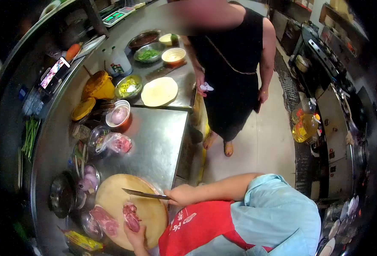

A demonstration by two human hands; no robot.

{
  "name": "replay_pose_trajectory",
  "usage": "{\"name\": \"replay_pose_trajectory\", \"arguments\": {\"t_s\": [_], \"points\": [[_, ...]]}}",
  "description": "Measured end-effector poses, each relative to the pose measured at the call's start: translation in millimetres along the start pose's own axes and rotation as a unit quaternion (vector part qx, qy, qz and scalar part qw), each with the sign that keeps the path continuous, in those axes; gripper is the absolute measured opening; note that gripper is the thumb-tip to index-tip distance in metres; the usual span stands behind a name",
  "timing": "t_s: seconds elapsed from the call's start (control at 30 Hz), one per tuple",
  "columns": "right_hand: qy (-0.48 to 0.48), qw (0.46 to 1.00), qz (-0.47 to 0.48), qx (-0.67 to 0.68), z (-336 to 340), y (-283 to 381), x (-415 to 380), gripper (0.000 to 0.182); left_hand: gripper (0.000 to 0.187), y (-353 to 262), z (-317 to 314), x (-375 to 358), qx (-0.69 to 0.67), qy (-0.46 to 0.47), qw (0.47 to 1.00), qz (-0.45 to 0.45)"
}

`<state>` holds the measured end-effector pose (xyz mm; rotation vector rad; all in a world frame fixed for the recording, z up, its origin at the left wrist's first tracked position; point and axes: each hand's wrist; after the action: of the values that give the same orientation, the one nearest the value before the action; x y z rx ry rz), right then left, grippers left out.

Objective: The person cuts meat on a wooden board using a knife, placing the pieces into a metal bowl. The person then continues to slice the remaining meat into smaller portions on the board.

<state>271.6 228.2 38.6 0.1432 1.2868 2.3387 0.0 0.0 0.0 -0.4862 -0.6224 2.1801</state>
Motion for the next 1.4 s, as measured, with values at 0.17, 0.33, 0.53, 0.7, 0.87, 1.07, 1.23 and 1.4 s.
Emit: {"name": "replay_pose_trajectory", "arguments": {"t_s": [0.17,0.33,0.53,0.7,0.87,1.07,1.23,1.4], "points": [[0.024,0.999,-0.003,-0.031,8.0,11.5,11.0,0.03,0.068,-22.7,-4.5,42.5,-0.027,-0.125,0.991,-0.04],[0.026,0.998,0.014,-0.047,-3.9,1.5,15.4,0.037,0.031,32.0,-38.5,89.4,-0.098,-0.119,0.985,-0.079],[0.002,1.0,0.01,0.005,-10.8,-7.3,17.3,0.029,0.014,13.9,-37.7,86.2,-0.052,-0.145,0.979,-0.135],[-0.024,1.0,0.005,0.02,-13.6,-6.7,15.0,0.031,0.011,-39.9,-12.4,66.6,-0.031,-0.131,0.976,-0.17],[0.006,1.0,-0.009,0.021,-9.9,-6.5,16.6,0.035,0.013,-23.4,-28.8,69.6,0.01,-0.185,0.974,-0.129],[-0.019,1.0,0.016,0.0,-9.9,-4.9,15.0,0.029,0.043,33.9,-59.4,91.3,-0.334,-0.124,0.933,-0.048],[-0.016,0.999,0.028,-0.006,-9.8,-6.5,16.0,0.028,0.014,-19.0,-22.5,70.6,0.07,-0.166,0.968,-0.174],[0.011,1.0,0.013,-0.007,-7.3,-3.5,15.9,0.034,0.021,18.0,-40.4,86.4,-0.133,-0.121,0.977,-0.116]]}}
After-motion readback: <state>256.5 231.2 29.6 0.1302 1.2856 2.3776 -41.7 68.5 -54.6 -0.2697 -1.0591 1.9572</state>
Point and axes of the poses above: each hand's wrist, its own x-axis towards the middle knuckle, its own z-axis out of the back of the hand, y = z × x, and after that the axes turned 8 degrees about x, right-handed
